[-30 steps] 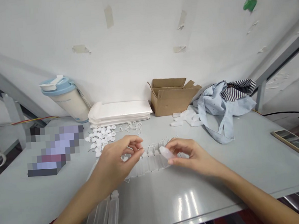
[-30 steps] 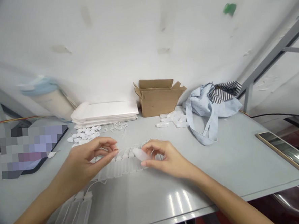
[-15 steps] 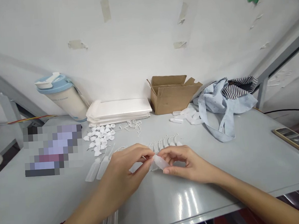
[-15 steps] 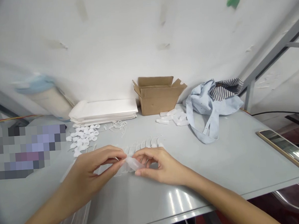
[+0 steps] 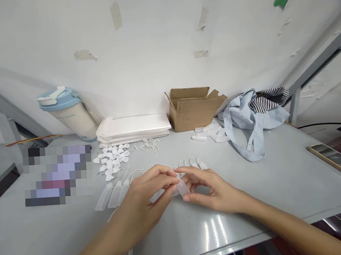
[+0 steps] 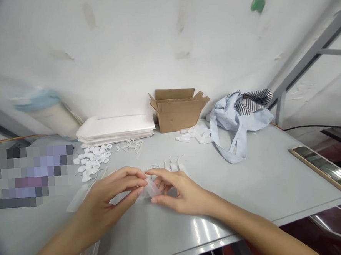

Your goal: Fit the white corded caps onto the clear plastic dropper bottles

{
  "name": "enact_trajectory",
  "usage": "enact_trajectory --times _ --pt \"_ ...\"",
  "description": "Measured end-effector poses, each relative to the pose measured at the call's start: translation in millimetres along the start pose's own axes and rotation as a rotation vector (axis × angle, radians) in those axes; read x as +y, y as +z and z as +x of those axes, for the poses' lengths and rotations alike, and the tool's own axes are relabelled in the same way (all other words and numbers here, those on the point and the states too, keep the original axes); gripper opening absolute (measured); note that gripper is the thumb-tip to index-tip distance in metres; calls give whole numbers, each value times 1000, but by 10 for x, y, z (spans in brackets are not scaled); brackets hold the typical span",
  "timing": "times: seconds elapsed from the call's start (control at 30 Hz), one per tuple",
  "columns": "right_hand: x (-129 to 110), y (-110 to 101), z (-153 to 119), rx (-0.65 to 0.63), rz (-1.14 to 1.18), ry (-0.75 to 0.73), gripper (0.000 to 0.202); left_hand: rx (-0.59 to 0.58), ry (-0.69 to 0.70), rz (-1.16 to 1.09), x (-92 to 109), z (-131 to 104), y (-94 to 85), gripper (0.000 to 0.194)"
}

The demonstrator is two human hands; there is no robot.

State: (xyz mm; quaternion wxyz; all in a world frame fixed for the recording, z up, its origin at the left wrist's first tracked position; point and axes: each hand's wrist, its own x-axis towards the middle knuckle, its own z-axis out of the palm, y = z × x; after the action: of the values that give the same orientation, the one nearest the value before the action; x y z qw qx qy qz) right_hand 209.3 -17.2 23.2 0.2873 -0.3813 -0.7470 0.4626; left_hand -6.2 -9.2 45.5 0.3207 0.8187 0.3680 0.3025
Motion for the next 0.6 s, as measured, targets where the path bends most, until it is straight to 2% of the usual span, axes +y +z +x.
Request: enact_trajectory --times 0.23,0.47,0.6 --pt "24 -9 -3 26 -49 -42 48 44 24 -20 -13 -1 22 21" --pt "29 -2 -10 63 -51 -80 47 117 137 39 14 15 9 19" --pt "8 -11 1 98 -25 -105 43 171 251 123 1 4 21 23"
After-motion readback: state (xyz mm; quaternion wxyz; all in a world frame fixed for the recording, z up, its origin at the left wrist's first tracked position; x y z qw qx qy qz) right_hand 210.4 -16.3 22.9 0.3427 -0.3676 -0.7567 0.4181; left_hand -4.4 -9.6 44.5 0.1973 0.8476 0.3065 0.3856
